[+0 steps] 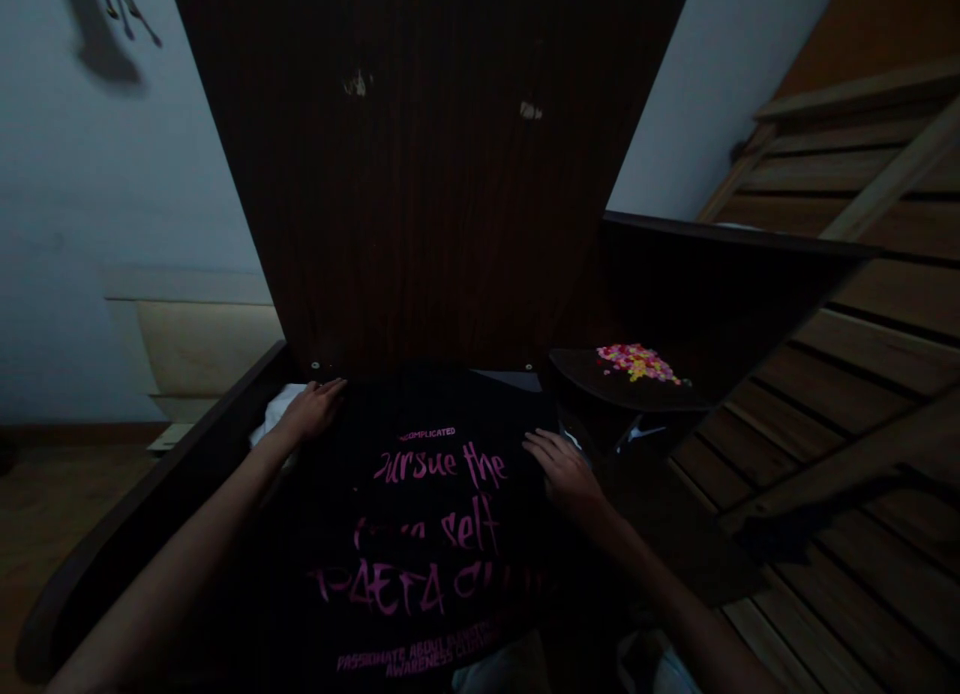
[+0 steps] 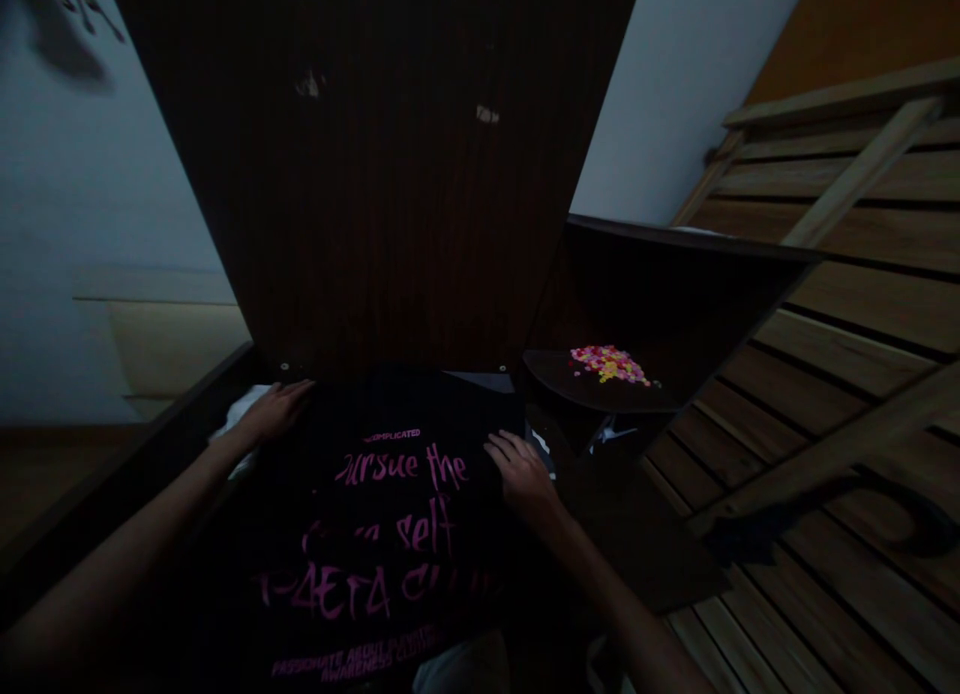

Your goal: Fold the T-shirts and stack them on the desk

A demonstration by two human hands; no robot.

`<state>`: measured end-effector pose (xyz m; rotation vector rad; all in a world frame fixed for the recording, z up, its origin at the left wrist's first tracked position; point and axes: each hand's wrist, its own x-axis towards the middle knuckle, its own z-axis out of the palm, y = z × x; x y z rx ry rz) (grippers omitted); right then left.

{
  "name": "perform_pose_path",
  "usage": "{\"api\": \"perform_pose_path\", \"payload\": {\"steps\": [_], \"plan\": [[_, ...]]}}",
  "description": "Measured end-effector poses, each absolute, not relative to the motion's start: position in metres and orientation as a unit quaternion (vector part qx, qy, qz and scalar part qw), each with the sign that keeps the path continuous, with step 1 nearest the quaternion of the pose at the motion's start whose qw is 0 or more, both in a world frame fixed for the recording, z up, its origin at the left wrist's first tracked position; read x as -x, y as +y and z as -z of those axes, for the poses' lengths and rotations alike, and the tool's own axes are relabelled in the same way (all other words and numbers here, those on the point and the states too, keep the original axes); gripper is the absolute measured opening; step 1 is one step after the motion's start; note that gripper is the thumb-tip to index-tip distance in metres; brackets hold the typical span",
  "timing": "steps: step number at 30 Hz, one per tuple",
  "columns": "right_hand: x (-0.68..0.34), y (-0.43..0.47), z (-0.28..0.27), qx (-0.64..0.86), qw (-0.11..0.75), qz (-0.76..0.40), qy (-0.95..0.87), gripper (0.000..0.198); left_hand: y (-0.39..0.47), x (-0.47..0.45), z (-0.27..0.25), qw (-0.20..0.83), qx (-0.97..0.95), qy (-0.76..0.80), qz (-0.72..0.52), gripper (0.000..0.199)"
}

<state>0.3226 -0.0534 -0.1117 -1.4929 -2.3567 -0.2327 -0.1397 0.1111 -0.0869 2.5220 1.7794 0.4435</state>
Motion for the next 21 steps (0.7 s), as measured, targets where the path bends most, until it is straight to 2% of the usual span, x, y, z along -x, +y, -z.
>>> {"api": "perform_pose_path", "payload": {"steps": [7,12,15,18,21], "plan": [[-0.347,-0.074,0.13,0.515,0.137,0.068,-0.843,0.063,0.14,0.148,0.08,-0.015,-0.795,0.604,-0.064,0.038],[-0.347,-0.076,0.12,0.534,0.148,0.0,-0.832,0.066,0.145,0.164,0.079,0.006,-0.745,0.657,-0.113,0.039],[-0.346,-0.065,0.106,0.57,0.181,-0.054,-0.8,0.051,0.148,0.173,0.079,0.048,-0.721,0.673,-0.159,0.033],[-0.346,-0.039,0.095,0.651,0.25,-0.099,-0.71,0.032,0.15,0.18,0.078,0.126,-0.678,0.683,-0.238,0.029],[-0.348,-0.005,0.091,0.723,0.317,-0.138,-0.597,0.029,0.147,0.183,0.077,0.21,-0.599,0.699,-0.329,0.034]]}}
